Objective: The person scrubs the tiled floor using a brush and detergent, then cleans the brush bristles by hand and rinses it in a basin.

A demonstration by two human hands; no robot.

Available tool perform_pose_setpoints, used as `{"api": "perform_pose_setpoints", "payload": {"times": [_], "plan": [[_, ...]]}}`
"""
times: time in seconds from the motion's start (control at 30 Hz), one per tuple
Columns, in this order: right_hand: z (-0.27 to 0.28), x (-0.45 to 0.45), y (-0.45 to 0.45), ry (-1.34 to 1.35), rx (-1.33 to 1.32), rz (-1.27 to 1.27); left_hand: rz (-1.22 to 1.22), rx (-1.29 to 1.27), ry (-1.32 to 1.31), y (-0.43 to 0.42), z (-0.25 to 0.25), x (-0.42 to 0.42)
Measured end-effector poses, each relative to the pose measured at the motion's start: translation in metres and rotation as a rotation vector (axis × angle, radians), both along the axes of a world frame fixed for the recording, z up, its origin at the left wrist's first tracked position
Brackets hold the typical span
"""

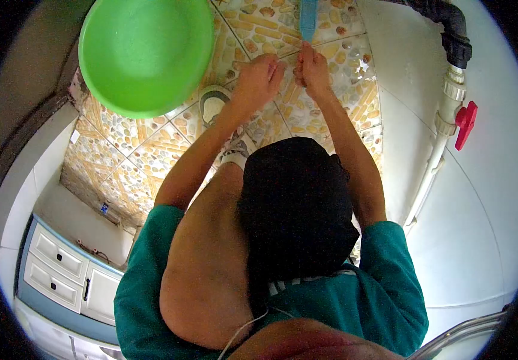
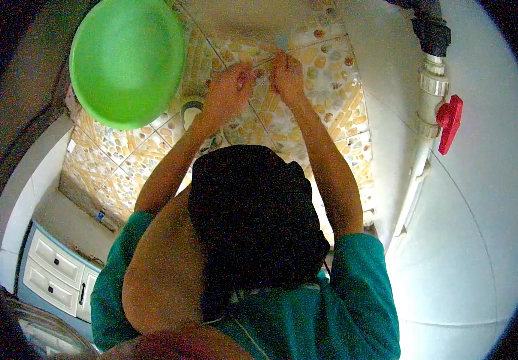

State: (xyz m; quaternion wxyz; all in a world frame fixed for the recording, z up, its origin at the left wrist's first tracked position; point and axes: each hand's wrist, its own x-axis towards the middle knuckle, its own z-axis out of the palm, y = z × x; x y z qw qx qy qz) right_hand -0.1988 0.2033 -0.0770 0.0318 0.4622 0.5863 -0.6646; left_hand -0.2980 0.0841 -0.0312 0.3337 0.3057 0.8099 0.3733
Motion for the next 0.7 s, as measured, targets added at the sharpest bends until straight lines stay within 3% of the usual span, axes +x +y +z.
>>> {"api": "perform_pose_setpoints", "payload": {"times": [0.03, 0.1, 0.23, 0.3, 0.33, 0.43, 0.47, 0.53, 0.63, 0.67, 0.7], "plan": [[0.007, -0.003, -0.013, 0.015, -0.140, -0.041, -0.004, 0.000, -0.002, 0.003, -0.010, 0.000], [0.015, -0.009, -0.029, 0.036, -0.267, -0.082, 0.023, -0.317, -0.246, 0.014, -0.032, -0.003], [0.014, -0.023, -0.015, -0.048, -0.178, 0.113, 0.131, -0.190, -0.398, 0.033, -0.046, -0.002], [0.019, -0.039, -0.001, 0.019, -0.143, -0.097, 0.260, 0.057, -0.336, 0.061, -0.079, -0.004], [0.012, -0.041, 0.001, 0.017, -0.149, -0.092, 0.266, 0.051, -0.337, 0.063, -0.088, -0.011], [-0.015, -0.053, 0.001, 0.013, -0.161, 0.017, 0.314, -0.026, -0.379, 0.056, -0.108, -0.034], [-0.024, -0.053, -0.012, 0.048, -0.109, 0.233, 0.380, -0.011, -0.370, 0.034, -0.110, -0.035], [-0.029, -0.059, -0.030, 0.085, -0.043, 0.426, 0.638, 0.051, -0.579, -0.003, -0.091, -0.029], [-0.035, -0.055, -0.041, 0.023, -0.178, 0.424, 0.687, -0.102, -0.622, 0.002, -0.078, -0.035], [-0.043, -0.046, -0.032, 0.132, -0.071, 0.355, 0.450, -0.088, -0.548, 0.014, -0.081, -0.040], [-0.029, -0.038, -0.028, 0.084, -0.195, 0.147, 0.212, -0.066, -0.476, 0.032, -0.082, -0.041]]}}
